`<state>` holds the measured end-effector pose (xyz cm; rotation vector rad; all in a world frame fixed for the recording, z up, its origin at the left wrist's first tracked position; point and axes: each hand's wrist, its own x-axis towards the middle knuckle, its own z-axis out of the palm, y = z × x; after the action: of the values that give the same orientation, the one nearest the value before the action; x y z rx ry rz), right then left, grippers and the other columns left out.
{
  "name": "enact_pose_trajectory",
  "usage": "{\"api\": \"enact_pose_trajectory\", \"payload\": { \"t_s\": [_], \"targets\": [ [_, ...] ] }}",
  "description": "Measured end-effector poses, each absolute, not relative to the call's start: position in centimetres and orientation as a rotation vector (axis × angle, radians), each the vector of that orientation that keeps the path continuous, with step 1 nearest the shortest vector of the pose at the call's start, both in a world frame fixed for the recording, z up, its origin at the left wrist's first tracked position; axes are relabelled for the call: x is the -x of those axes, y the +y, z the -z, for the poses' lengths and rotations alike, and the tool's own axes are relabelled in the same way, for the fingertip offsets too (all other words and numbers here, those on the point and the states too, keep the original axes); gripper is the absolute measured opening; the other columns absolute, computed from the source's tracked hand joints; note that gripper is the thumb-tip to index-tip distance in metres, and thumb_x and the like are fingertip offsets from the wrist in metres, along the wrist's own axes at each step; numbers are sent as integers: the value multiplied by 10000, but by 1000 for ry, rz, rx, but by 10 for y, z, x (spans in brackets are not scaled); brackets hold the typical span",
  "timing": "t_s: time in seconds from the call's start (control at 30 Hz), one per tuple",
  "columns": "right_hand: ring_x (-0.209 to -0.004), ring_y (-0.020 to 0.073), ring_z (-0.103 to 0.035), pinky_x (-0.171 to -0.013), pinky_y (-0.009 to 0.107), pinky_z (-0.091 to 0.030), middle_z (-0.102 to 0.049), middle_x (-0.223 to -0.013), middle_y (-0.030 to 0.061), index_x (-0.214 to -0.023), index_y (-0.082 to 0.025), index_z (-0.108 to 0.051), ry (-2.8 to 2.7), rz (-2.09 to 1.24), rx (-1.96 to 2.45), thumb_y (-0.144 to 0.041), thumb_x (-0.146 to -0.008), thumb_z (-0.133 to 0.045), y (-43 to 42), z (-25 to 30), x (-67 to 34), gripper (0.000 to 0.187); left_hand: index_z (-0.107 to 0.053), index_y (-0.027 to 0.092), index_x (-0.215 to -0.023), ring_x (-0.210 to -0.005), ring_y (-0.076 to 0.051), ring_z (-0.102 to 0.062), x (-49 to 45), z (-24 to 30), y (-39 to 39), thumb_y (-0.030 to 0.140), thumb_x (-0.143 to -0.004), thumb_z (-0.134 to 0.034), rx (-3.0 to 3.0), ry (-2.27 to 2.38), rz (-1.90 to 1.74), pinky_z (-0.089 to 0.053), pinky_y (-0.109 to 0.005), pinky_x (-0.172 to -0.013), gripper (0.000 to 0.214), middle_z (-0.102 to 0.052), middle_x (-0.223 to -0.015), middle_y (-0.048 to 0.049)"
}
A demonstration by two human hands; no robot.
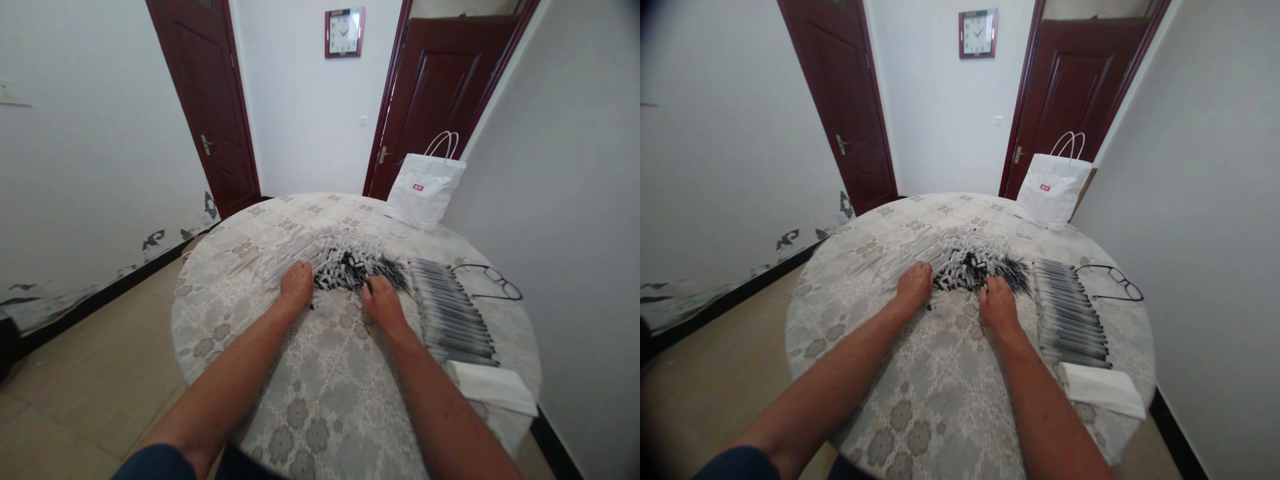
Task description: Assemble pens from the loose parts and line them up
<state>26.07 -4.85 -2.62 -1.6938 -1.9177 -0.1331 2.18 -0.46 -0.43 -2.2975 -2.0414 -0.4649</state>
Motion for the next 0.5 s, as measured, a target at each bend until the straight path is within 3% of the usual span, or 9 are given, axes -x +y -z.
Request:
{"api": "enact_pose_trajectory", "payload": {
  "t_s": [0.17, 0.27, 0.37, 0.5],
  "targets": [
    [-1003, 236, -543, -919, 314, -394, -631, -1035, 129, -1115, -123, -654, -1853, 227, 1795, -247, -930, -531, -49, 26, -266, 254, -596, 152, -1066, -1047, -289, -618, -21, 3, -8, 264, -940, -461, 2286, -2001, 563, -465, -359, -826, 216, -623, -1098, -180],
    [-1021, 238, -530, -929, 318, -382, -632, -1068, 131, -1206, -125, -636, -1907, 232, 1803, -264, -945, -538, -49, 26, -266, 311, -581, 173, -1069, -920, -265, -646, -17, -5, -9, 284, -920, -487, 2361, -2047, 755, -461, -350, -782, 209, -672, -953, -133],
    [-1032, 235, -517, -924, 311, -376, -632, -1105, 118, -1291, -180, -615, -1983, 245, 1804, -247, -954, -536, -48, 23, -262, 352, -561, 210, -1090, -710, -182, -615, -13, -18, -14, 254, -861, -533, 2579, -2110, 1182, -443, -285, -681, 234, -681, -803, -34],
    [-1020, 238, -516, -889, 304, -382, -649, -1053, 108, -1166, -200, -685, -2096, 256, 1826, -191, -962, -502, -47, 18, -257, 275, -592, 202, -1040, -530, -111, -502, -11, -31, -30, 291, -821, -557, 2926, -2193, 1928, -392, -228, -517, 239, -675, -783, -8]
  ]
}}
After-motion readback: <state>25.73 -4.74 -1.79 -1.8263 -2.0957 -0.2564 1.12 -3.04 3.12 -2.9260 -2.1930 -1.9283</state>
